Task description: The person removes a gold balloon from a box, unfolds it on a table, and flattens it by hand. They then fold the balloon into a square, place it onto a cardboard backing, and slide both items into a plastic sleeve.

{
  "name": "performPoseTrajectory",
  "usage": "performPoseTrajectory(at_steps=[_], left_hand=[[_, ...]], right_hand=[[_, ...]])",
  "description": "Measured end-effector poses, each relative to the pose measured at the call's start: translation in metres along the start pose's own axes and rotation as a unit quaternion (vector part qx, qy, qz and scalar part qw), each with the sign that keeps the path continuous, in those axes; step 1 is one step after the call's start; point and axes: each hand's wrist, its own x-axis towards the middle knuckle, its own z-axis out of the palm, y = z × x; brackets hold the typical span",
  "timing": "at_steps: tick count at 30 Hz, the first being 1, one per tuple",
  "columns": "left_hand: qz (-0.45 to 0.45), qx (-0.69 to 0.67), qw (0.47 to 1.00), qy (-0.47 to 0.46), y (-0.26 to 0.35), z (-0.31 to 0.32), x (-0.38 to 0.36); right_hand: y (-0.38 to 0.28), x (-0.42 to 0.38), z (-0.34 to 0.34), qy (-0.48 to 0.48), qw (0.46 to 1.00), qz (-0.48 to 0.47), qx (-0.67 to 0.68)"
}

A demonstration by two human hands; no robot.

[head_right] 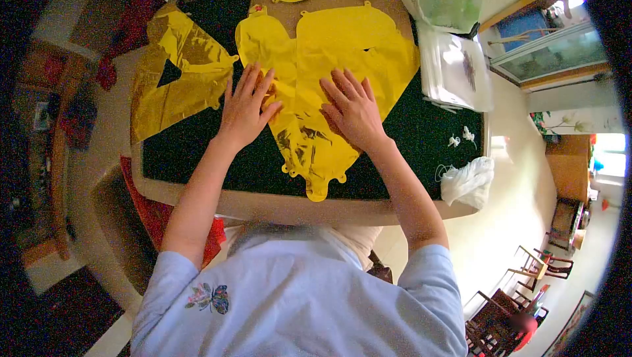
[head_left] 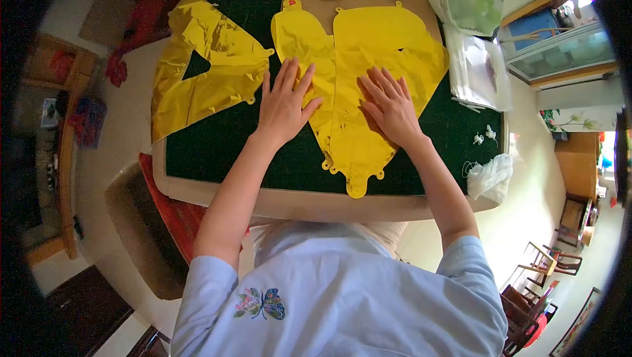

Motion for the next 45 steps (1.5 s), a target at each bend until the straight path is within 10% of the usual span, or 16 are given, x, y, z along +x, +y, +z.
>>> performPoseTrajectory(at_steps=[21,28,40,45], left_hand=[[0.105,0.009,0.992,0.067,-0.065,0.044,0.233],[-0.019,-0.148,0.983,0.103,-0.071,0.032,0.261],[0.014,-0.102,0.959,0.265,-0.103,0.033,0.259],[0.092,-0.034,0.992,0.08,-0.069,0.032,0.244]], right_hand=[[0.089,0.244,0.04,-0.008,0.994,-0.105,0.0],[0.089,0.264,0.019,-0.074,0.995,-0.018,0.063],[0.106,0.294,0.034,0.169,0.965,0.087,0.178],[0.108,0.297,0.035,0.146,0.967,0.069,0.199]])
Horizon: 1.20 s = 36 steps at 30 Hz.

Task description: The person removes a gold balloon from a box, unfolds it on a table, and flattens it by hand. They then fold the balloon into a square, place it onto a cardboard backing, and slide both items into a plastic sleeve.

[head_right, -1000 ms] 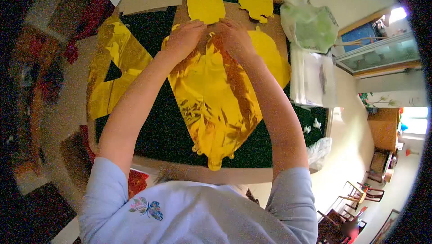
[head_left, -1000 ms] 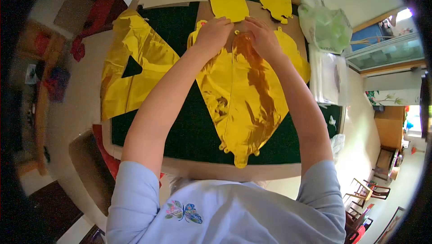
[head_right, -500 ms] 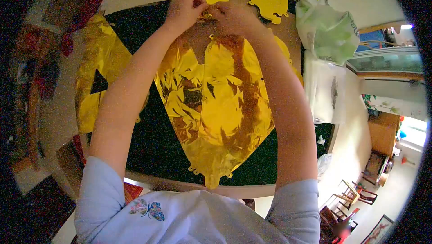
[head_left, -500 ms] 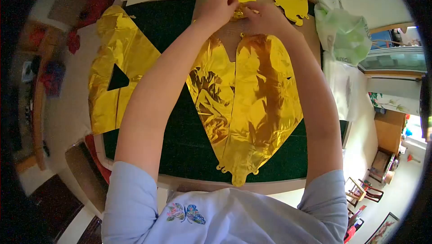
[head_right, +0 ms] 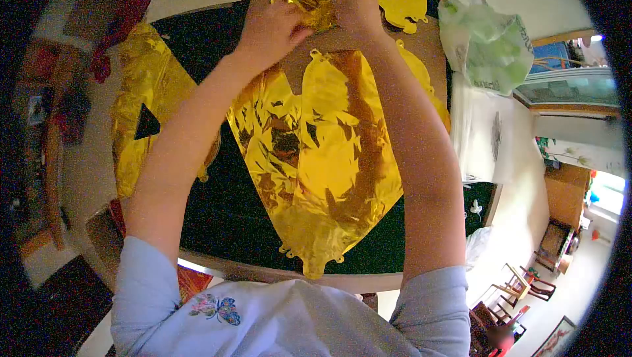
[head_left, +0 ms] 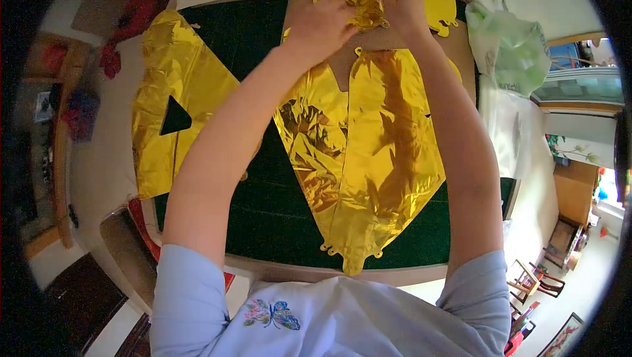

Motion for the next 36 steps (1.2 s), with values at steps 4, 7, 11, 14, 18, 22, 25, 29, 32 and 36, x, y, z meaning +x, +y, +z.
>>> performPoseTrajectory(at_steps=[4,7,11,14,18,22,25,29,32,36], left_hand=[[0.015,0.02,0.998,0.049,-0.002,0.03,0.005],[-0.086,-0.11,0.989,0.047,-0.002,0.022,0.017],[-0.173,-0.198,0.962,0.07,-0.003,0.006,0.026],[-0.163,-0.157,0.966,0.128,-0.002,0.008,0.03],[-0.208,-0.234,0.941,0.132,-0.007,0.025,0.037],[-0.085,0.094,0.983,0.129,0.011,0.016,0.023],[-0.051,0.158,0.985,0.046,0.014,0.027,0.018],[-0.047,0.212,0.976,0.027,0.011,0.035,0.012],[-0.101,0.153,0.983,-0.03,0.007,0.04,0.014],[-0.136,0.108,0.98,-0.098,0.01,0.032,0.017]], right_hand=[[0.012,-0.003,0.0,-0.101,0.993,-0.06,-0.033],[0.013,-0.011,-0.004,-0.118,0.989,-0.081,-0.036],[0.013,-0.009,-0.006,-0.14,0.988,-0.052,-0.034],[0.019,-0.005,-0.004,-0.146,0.987,-0.062,-0.026],[0.018,-0.002,-0.004,-0.18,0.981,-0.052,-0.041],[0.016,0.003,-0.002,-0.133,0.988,-0.036,-0.076],[0.013,0.017,-0.001,-0.091,0.989,-0.026,-0.11],[-0.023,0.068,-0.039,0.312,0.925,-0.156,-0.149],[-0.009,0.107,-0.07,0.263,0.953,-0.138,-0.052],[-0.097,0.086,-0.129,0.321,0.935,0.027,0.147]])
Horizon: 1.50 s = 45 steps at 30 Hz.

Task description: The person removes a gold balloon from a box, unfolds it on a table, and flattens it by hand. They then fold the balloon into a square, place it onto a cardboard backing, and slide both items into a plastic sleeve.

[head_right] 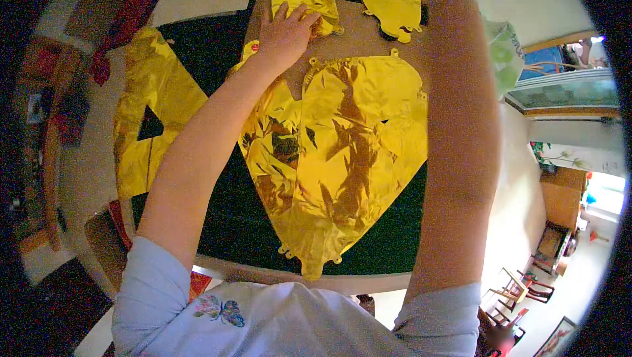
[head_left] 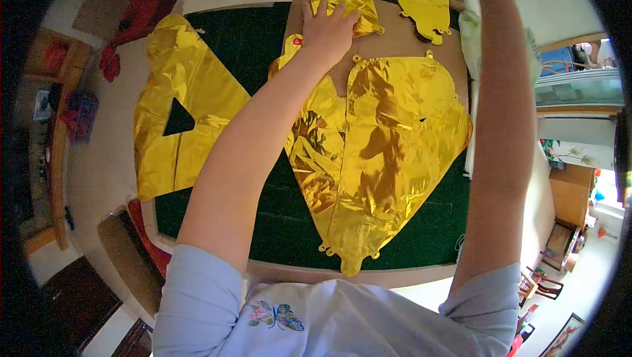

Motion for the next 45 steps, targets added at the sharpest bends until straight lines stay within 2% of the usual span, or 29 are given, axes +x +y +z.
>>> performPoseTrajectory(at_steps=[1,4,5,7,8,9,12,15,18,20,21,23,24,26,28,29,30,33,34,35,36,37,38,39,40,41,42,43,45], left_hand=[[-0.001,0.002,1.0,-0.001,0.0,-0.001,-0.001],[0.005,0.009,1.0,0.008,-0.001,0.002,0.005],[0.006,0.016,1.0,0.016,-0.002,0.003,0.006],[0.006,0.03,0.998,0.049,-0.002,0.008,0.005],[0.005,0.037,0.996,0.077,-0.001,0.008,0.003],[0.004,0.044,0.994,0.104,0.001,0.008,0.003],[0.041,-0.088,0.99,0.105,0.019,-0.027,-0.014],[0.052,-0.16,0.984,0.066,0.033,-0.065,-0.064],[-0.058,-0.312,0.945,-0.081,0.035,-0.082,-0.118],[-0.081,-0.561,0.808,-0.159,0.043,-0.078,-0.14],[-0.09,-0.67,0.71,-0.195,0.048,-0.076,-0.148],[-0.067,-0.79,0.57,-0.216,0.075,-0.101,-0.152],[-0.055,-0.84,0.491,-0.225,0.088,-0.114,-0.154],[-0.051,-0.893,0.397,-0.208,0.104,-0.13,-0.144],[-0.015,-0.924,0.315,-0.216,0.109,-0.145,-0.141],[0.021,-0.931,0.282,-0.233,0.107,-0.152,-0.143],[0.055,-0.935,0.247,-0.25,0.106,-0.158,-0.146],[-0.014,-0.946,0.29,-0.148,0.118,-0.175,-0.176],[-0.194,-0.855,0.45,-0.169,0.11,-0.166,-0.186],[-0.171,-0.856,0.454,-0.179,0.105,-0.153,-0.192],[-0.146,-0.857,0.456,-0.189,0.101,-0.14,-0.197],[-0.122,-0.858,0.457,-0.198,0.1,-0.133,-0.202],[-0.133,-0.862,0.445,-0.202,0.101,-0.132,-0.204],[-0.145,-0.866,0.432,-0.205,0.103,-0.13,-0.206],[-0.16,-0.868,0.421,-0.211,0.104,-0.127,-0.211],[-0.166,-0.862,0.431,-0.207,0.105,-0.123,-0.215],[-0.17,-0.857,0.442,-0.203,0.105,-0.118,-0.217],[-0.173,-0.852,0.453,-0.199,0.107,-0.116,-0.218],[-0.173,-0.848,0.455,-0.209,0.108,-0.121,-0.224]], right_hand=[[0.006,0.018,-0.003,-0.027,0.998,0.043,0.047],[-0.027,0.023,-0.031,-0.01,0.986,-0.07,0.154],[-0.053,0.015,-0.034,0.017,0.99,-0.041,0.133],[-0.047,0.039,-0.052,-0.045,0.977,-0.12,0.171],[-0.065,0.061,-0.065,-0.11,0.97,-0.029,0.217],[-0.064,0.063,-0.075,-0.081,0.975,-0.091,0.185],[-0.11,0.008,-0.088,-0.033,0.975,-0.185,0.122],[-0.138,-0.03,-0.102,-0.006,0.971,-0.225,0.079],[-0.115,-0.02,-0.127,-0.053,0.962,-0.251,0.098],[-0.106,-0.018,-0.138,-0.057,0.966,-0.241,0.074],[-0.109,-0.024,-0.145,-0.051,0.966,-0.249,0.052],[-0.124,-0.035,-0.154,-0.04,0.963,-0.268,0.005],[-0.135,-0.049,-0.161,-0.038,0.97,-0.238,0.018],[-0.152,-0.079,-0.184,-0.111,0.946,-0.294,0.083],[-0.151,-0.11,-0.202,-0.092,0.944,-0.313,0.057],[-0.142,-0.13,-0.209,-0.036,0.952,-0.304,0.0],[-0.142,-0.159,-0.22,-0.089,0.948,-0.304,-0.027],[-0.14,-0.237,-0.25,-0.304,0.897,-0.316,-0.059],[-0.138,-0.261,-0.258,-0.382,0.867,-0.313,-0.06],[-0.14,-0.287,-0.262,-0.435,0.862,-0.257,-0.045],[-0.137,-0.32,-0.264,-0.341,0.93,-0.133,0.039],[-0.128,-0.355,-0.266,-0.235,0.964,-0.004,0.121],[-0.115,-0.376,-0.266,-0.123,0.964,0.122,0.2],[-0.1,-0.382,-0.271,-0.1,0.951,0.246,0.161],[-0.065,-0.392,-0.279,-0.142,0.913,0.334,0.188],[-0.046,-0.388,-0.275,-0.137,0.86,0.416,0.261],[-0.028,-0.383,-0.271,-0.119,0.797,0.496,0.323],[-0.021,-0.371,-0.261,-0.055,0.709,0.561,0.424],[-0.024,-0.337,-0.242,-0.017,0.684,0.6,0.415]])
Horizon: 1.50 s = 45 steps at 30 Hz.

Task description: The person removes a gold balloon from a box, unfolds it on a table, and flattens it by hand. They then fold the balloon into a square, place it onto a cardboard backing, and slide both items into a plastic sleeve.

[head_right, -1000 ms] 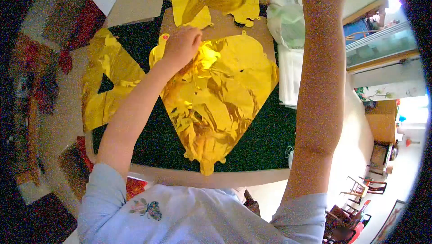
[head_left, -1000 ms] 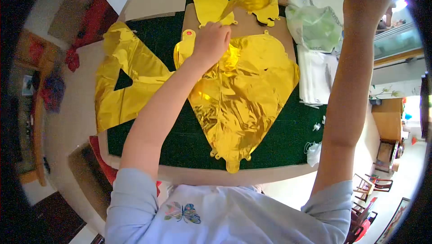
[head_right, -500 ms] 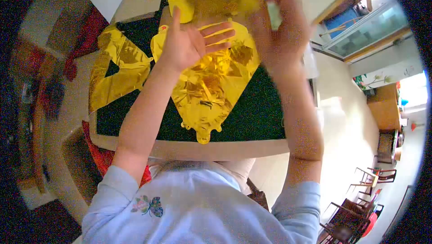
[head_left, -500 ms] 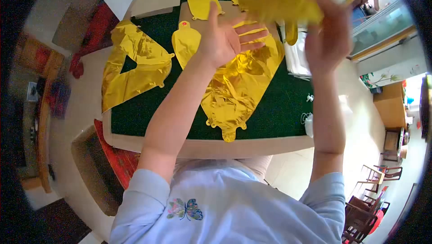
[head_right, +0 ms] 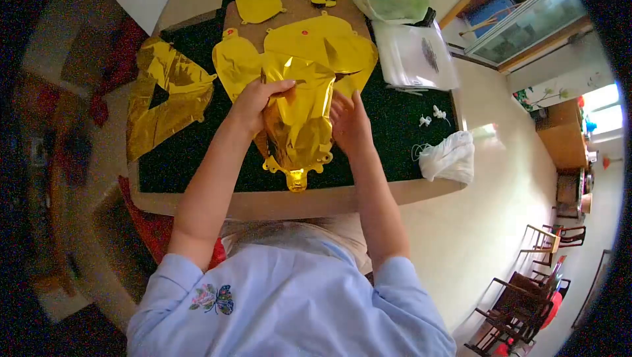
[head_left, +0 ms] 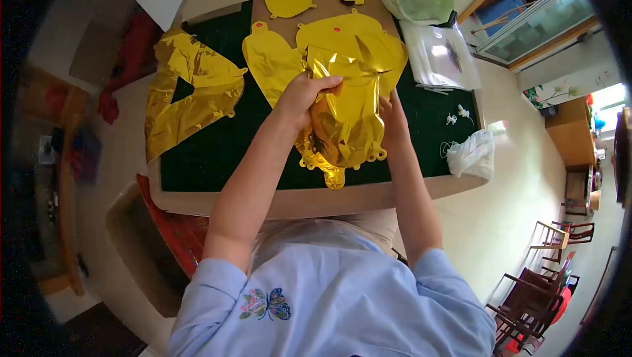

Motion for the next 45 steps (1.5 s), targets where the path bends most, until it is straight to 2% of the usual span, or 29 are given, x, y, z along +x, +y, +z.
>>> performPoseTrajectory(at_steps=[3,6,8,9,12,13,16,17,20,21,24,27,30,32,36,39,42,45], left_hand=[[0.007,0.015,1.0,0.007,0.004,0.0,-0.014],[0.016,0.049,0.998,0.027,0.006,-0.001,-0.027],[0.03,0.068,0.997,0.029,0.007,-0.006,-0.029],[0.041,0.073,0.996,0.024,0.004,-0.012,-0.028],[0.055,0.054,0.997,0.03,-0.011,-0.028,-0.022],[0.057,0.042,0.997,0.035,-0.017,-0.035,-0.018],[0.053,-0.002,0.997,0.057,-0.038,-0.051,0.0],[0.059,-0.002,0.995,0.079,-0.042,-0.049,0.0],[0.056,0.037,0.994,0.082,-0.054,-0.062,0.011],[0.058,0.047,0.993,0.089,-0.057,-0.065,0.013],[0.059,0.073,0.99,0.107,-0.059,-0.065,0.015],[0.046,0.099,0.987,0.115,-0.052,-0.064,0.015],[0.025,0.139,0.982,0.123,-0.041,-0.061,0.006],[0.002,0.182,0.974,0.133,-0.033,-0.056,-0.005],[0.073,0.281,0.947,0.14,-0.042,-0.067,-0.002],[0.069,0.388,0.905,0.163,-0.044,-0.062,-0.002],[0.099,0.409,0.89,0.175,-0.057,-0.075,0.002],[0.102,0.582,0.776,0.222,-0.042,-0.052,-0.018]], right_hand=[[-0.013,0.066,-0.003,-0.004,0.999,-0.032,-0.009],[-0.025,0.102,0.013,0.038,0.99,-0.103,-0.09],[-0.043,0.108,0.023,-0.041,0.972,-0.148,-0.177],[-0.046,0.111,0.033,-0.029,0.975,-0.174,-0.134],[-0.056,0.123,0.045,-0.064,0.963,-0.225,-0.134],[-0.054,0.114,0.06,-0.022,0.97,-0.212,-0.115],[-0.054,0.134,0.045,0.033,0.956,-0.185,-0.225],[-0.053,0.135,0.043,0.057,0.963,-0.153,-0.213],[-0.046,0.13,0.023,0.114,0.83,-0.333,-0.433],[-0.038,0.121,0.015,0.124,0.722,-0.45,-0.511],[-0.026,0.065,0.004,0.059,0.584,-0.463,-0.664],[-0.012,0.048,-0.02,0.034,0.512,-0.473,-0.716],[-0.01,0.051,-0.032,0.007,0.468,-0.491,-0.735],[-0.007,0.053,-0.035,0.016,0.458,-0.499,-0.735],[-0.006,0.056,-0.035,0.026,0.457,-0.495,-0.739],[-0.006,0.056,-0.036,0.017,0.454,-0.502,-0.736],[-0.006,0.059,-0.039,0.023,0.452,-0.505,-0.735],[-0.005,0.057,-0.037,0.03,0.464,-0.5,-0.73]])
